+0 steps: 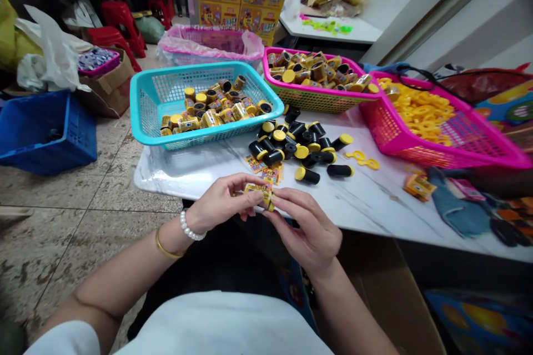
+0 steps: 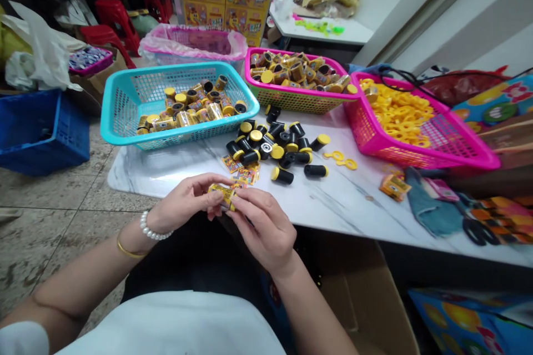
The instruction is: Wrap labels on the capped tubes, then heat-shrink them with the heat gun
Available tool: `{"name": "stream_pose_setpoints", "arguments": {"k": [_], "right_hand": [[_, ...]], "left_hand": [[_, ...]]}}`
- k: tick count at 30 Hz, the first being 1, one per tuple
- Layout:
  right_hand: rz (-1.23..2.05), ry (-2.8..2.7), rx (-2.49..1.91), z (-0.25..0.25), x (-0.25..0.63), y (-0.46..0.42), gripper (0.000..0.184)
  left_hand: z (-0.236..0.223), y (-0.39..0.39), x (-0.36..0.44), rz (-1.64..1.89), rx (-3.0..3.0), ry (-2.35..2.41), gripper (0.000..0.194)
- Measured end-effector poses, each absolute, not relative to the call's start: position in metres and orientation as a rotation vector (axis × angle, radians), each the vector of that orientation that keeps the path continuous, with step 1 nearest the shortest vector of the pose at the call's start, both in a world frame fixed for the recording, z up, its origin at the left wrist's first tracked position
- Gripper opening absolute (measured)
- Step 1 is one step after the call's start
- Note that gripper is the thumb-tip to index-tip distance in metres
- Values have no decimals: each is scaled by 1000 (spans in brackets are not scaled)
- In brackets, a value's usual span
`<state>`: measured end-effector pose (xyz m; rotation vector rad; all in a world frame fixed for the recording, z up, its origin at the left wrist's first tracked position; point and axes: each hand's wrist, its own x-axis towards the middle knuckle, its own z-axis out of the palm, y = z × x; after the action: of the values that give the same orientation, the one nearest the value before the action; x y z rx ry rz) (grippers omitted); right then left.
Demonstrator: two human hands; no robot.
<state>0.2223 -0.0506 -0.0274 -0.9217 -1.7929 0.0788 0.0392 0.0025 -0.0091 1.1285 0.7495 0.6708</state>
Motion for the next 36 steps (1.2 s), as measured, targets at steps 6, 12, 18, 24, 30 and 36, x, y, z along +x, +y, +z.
{"name": "stream_pose_setpoints", "arguments": {"k": [6, 12, 18, 24, 30, 36], "right_hand": [[483, -1311, -1051, -27, 214, -29, 29], [300, -1338, -1108, -25, 223, -6, 32], [-65, -1637, -1080, -39, 231, -2, 48], [194, -1417, -1224, -46, 211, 5, 39], [85, -1625, -1132, -42, 216, 12, 43], [290, -1458, -1298, -43, 209, 11, 25]], "left_hand": [[13, 35, 50, 807, 1481, 737, 33], [11, 81, 58, 517, 1563, 559, 48], [-14, 87, 54, 451, 1330, 533, 50], [-12, 93, 45, 412, 1162, 507, 41], [-11, 104, 41, 363, 1017, 562, 54], [-9, 101, 43, 473, 1147, 603, 51]]}}
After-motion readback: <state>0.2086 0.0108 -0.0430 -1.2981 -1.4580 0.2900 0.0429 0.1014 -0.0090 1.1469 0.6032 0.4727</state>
